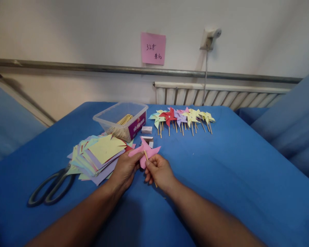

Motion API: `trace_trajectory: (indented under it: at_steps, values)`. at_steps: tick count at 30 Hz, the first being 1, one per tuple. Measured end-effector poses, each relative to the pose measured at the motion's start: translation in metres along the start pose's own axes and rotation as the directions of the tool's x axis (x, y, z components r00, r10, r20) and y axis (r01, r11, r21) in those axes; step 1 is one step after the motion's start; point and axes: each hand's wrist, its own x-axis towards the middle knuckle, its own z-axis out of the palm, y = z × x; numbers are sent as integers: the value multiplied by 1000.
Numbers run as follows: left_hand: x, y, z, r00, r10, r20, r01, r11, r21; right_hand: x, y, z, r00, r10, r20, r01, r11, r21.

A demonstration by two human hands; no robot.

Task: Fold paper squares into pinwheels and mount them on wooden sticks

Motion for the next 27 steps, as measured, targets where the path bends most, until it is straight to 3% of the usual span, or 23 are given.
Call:
trace_trajectory:
  at_steps: [7, 27]
  values:
    - [1, -1, -1, 999, 1, 36, -1, 1000, 2, 0, 1, 0, 1000, 1, 12, -1, 1000, 7]
    - [1, -2, 0, 1000, 8, -14, -8, 1000, -3, 1, -1, -1, 998, 65, -1, -65, 998, -11]
